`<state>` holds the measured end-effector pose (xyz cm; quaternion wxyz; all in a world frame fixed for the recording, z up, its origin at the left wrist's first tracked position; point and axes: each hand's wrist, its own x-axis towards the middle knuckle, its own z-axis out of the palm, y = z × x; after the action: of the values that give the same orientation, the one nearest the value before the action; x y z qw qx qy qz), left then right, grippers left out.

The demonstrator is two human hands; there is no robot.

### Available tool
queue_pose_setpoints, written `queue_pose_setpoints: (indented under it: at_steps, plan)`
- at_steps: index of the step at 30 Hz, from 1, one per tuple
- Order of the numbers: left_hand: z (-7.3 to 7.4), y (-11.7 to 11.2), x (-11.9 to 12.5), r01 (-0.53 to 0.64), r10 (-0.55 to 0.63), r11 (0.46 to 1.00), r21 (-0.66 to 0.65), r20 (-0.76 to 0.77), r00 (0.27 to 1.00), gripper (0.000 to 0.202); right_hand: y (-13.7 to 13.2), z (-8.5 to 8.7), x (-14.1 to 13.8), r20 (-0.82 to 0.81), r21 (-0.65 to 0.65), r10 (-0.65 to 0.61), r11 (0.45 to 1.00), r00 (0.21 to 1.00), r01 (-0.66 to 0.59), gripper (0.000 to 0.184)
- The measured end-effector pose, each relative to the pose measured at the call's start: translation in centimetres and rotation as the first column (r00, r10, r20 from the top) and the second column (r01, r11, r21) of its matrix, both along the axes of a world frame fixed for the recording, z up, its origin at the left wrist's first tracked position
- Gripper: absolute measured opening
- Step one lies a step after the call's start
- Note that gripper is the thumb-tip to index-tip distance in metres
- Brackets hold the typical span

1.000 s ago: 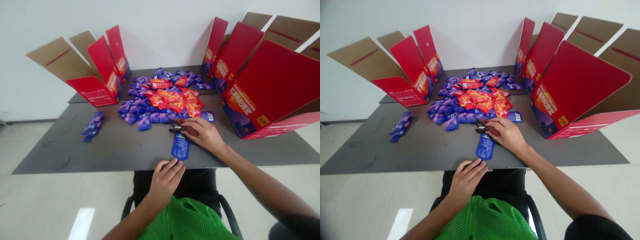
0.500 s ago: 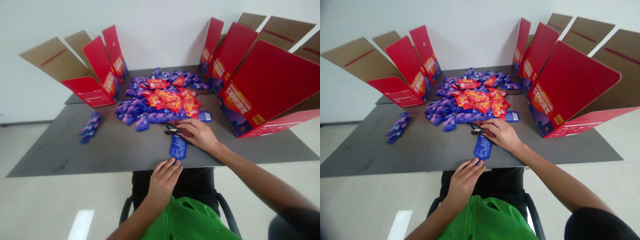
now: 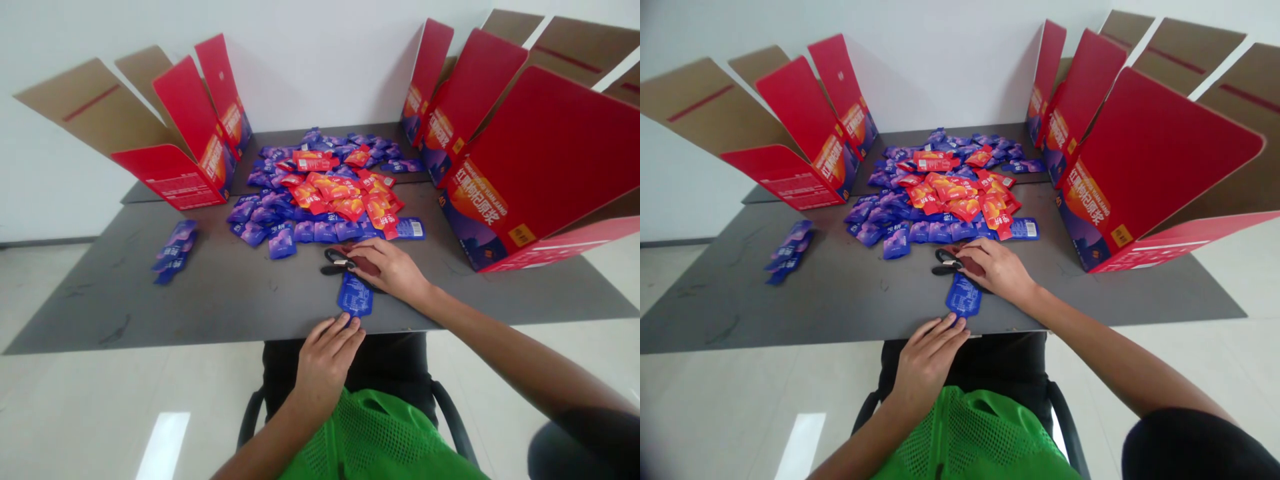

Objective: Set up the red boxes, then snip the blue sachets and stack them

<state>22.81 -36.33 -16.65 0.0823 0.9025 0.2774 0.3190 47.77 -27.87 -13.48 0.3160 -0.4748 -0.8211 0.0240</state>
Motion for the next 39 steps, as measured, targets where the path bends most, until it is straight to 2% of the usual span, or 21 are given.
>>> queue_pose_setpoints:
  at_steps: [3,7,10,13,17,20,23,25,27,31,34,36,39]
  plan:
    - [-0.1,-0.1,0.0,-0.007,0.007,1.000,-0.003,0.002,1.000,0.031,0.4,1.2,0.3,0.032,0.037,-0.021,0.999,0.999,0.020,0.029]
    - [0.0,0.0,0.1,-0.006,0.006,1.000,0.008,0.006,1.000,0.030,-2.8,2.5,-1.7,-0.024,0.056,0.027,0.998,0.999,-0.026,0.030]
    - [0.1,0.1,0.1,-0.013,0.013,1.000,0.009,0.020,1.000,0.030,-5.4,1.9,-3.4,-0.016,-0.021,0.140,0.990,0.990,-0.141,0.027]
    - [0.1,0.1,0.1,-0.002,0.002,1.000,-0.005,0.004,1.000,0.030,-5.6,0.5,-3.6,-0.023,-0.067,0.146,0.987,0.989,-0.147,0.025]
    - [0.1,0.0,0.0,0.004,-0.004,1.000,-0.010,-0.025,1.000,0.028,-2.3,-0.2,-1.8,-0.006,-0.007,0.085,0.996,0.996,-0.085,0.025]
    - [0.1,0.0,0.0,0.008,-0.008,1.000,-0.006,-0.034,0.999,0.028,0.2,0.1,-0.2,0.052,0.064,0.011,0.998,0.999,-0.015,0.025]
    - [0.4,0.2,0.2,0.007,-0.007,1.000,-0.001,-0.037,0.999,0.023,0.8,0.9,1.2,0.131,0.153,-0.049,0.988,0.990,0.029,0.022]
    - [0.9,0.6,0.5,0.007,-0.008,1.000,-0.007,-0.026,1.000,0.017,-0.1,1.6,1.9,0.129,0.207,-0.085,0.977,0.988,0.057,0.024]
    - [1.6,1.1,1.0,0.009,-0.011,0.999,-0.035,-0.035,0.999,0.021,-1.9,2.2,2.5,0.062,0.250,-0.123,0.963,0.990,0.104,0.030]
    - [2.3,1.8,2.3,-0.051,0.043,0.997,-0.050,-0.154,0.987,0.055,-5.6,2.3,3.8,-0.102,0.329,-0.223,0.912,0.970,0.244,0.041]
    - [1.7,1.9,3.1,-0.083,0.086,0.996,0.025,-0.254,0.963,0.080,-7.5,1.4,4.9,-0.147,0.326,-0.316,0.879,0.937,0.348,0.037]
    - [1.0,1.8,3.2,-0.072,0.096,0.994,0.086,-0.319,0.943,0.078,-8.2,0.7,5.6,-0.121,0.317,-0.372,0.864,0.920,0.391,0.033]
    - [0.5,1.6,2.5,-0.048,0.105,0.986,0.162,-0.367,0.924,0.056,-8.5,-0.1,6.6,-0.075,0.290,-0.412,0.862,0.908,0.415,0.029]
